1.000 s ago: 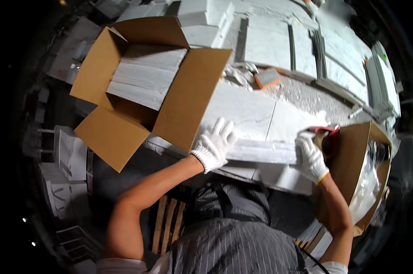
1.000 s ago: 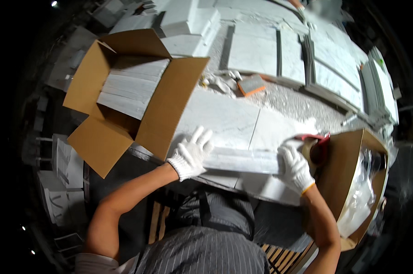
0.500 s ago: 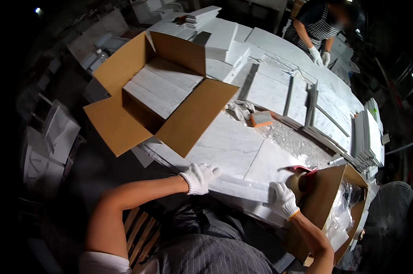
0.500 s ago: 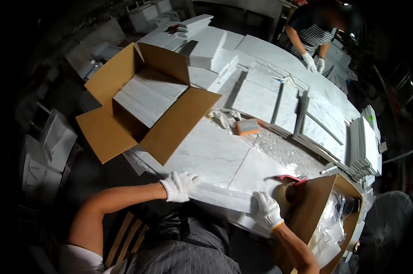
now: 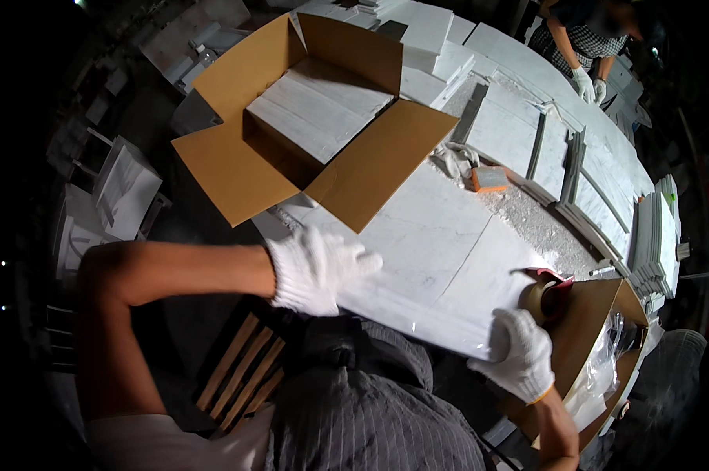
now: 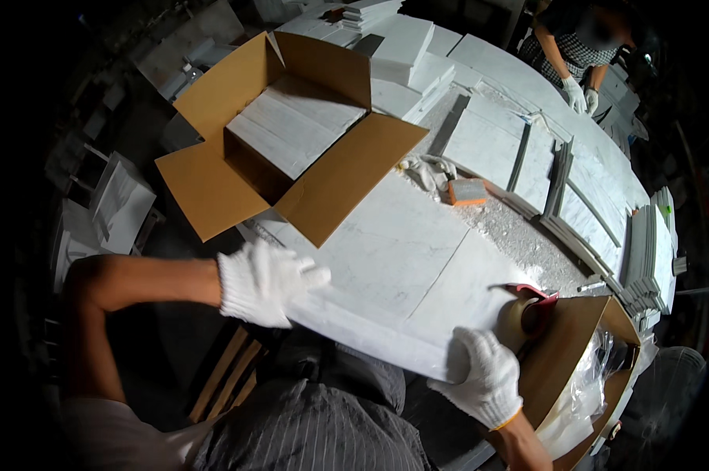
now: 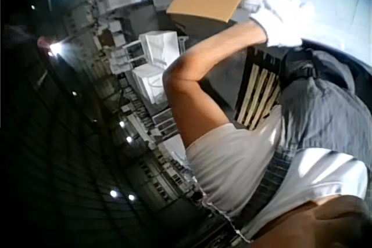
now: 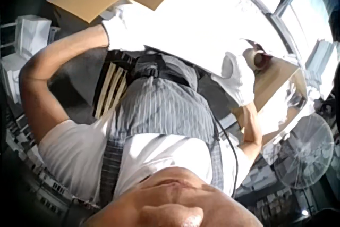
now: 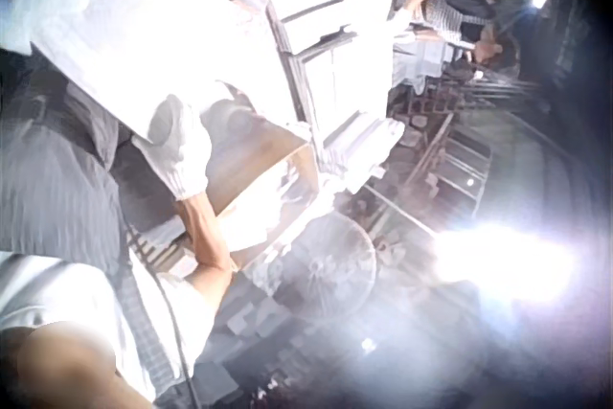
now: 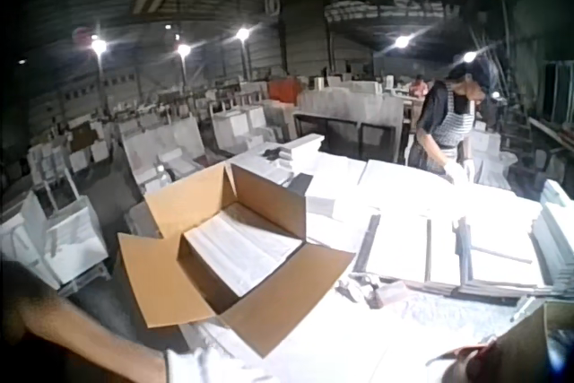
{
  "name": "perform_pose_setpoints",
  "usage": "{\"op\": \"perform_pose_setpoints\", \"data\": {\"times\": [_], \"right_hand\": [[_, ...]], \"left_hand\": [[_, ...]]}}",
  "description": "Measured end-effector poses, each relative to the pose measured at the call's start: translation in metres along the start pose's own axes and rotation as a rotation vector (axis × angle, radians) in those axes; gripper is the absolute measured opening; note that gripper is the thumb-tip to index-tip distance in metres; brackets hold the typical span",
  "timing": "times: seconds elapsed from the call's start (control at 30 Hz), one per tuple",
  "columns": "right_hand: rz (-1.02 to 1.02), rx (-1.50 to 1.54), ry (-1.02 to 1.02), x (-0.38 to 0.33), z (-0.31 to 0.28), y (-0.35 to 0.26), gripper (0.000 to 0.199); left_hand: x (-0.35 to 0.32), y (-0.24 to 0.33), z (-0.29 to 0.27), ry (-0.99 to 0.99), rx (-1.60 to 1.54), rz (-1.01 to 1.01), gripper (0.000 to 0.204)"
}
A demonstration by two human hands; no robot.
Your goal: The person wraps rectangular tiles in plastic film using a handheld dispenser, then places the wrapped tiles into a cardboard box. The process is repeated for multiple tiles.
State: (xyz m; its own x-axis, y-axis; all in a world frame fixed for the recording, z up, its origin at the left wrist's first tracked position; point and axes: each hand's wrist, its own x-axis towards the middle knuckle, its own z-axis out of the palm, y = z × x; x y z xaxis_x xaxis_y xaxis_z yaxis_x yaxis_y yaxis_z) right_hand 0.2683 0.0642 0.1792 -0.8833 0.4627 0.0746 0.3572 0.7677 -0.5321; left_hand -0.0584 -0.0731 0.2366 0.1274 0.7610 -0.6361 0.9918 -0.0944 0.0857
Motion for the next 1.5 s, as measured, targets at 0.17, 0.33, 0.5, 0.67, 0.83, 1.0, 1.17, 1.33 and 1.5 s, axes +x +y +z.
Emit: {"op": "perform_pose_setpoints", "data": {"times": [0.17,0.33,0.5,0.67,0.83,1.0,1.17,1.33,1.5], "right_hand": [[-0.053,-0.144,0.029,0.061,-0.029,-0.058,0.084],[-0.128,-0.050,0.097,0.149,0.007,-0.097,0.083],[-0.030,-0.143,0.078,0.241,0.052,-0.147,0.074],[0.028,-0.074,0.059,0.305,0.116,-0.170,0.071],[0.130,-0.084,0.007,0.344,0.154,-0.175,0.071],[0.207,-0.079,-0.032,0.367,0.170,-0.182,0.071],[0.173,-0.054,0.029,0.362,0.180,-0.172,0.078],[0.219,-0.088,0.005,0.365,0.190,-0.174,0.072],[0.270,-0.103,0.006,0.357,0.208,-0.178,0.064]], "left_hand": [[-0.056,-0.066,-0.016,0.347,0.045,-0.018,0.062],[-0.102,-0.160,-0.019,0.390,0.070,-0.117,0.077],[-0.097,-0.291,-0.003,0.475,0.119,0.024,0.081],[-0.101,-0.377,0.016,0.388,0.089,0.031,0.081],[-0.069,-0.433,0.028,0.261,0.010,0.026,0.086],[-0.046,-0.471,0.040,0.244,-0.017,0.097,0.085],[-0.028,-0.468,0.014,0.072,0.014,0.090,0.083],[-0.011,-0.484,0.034,0.149,0.035,0.134,0.077],[-0.007,-0.477,0.074,0.298,-0.028,0.171,0.073]]}}
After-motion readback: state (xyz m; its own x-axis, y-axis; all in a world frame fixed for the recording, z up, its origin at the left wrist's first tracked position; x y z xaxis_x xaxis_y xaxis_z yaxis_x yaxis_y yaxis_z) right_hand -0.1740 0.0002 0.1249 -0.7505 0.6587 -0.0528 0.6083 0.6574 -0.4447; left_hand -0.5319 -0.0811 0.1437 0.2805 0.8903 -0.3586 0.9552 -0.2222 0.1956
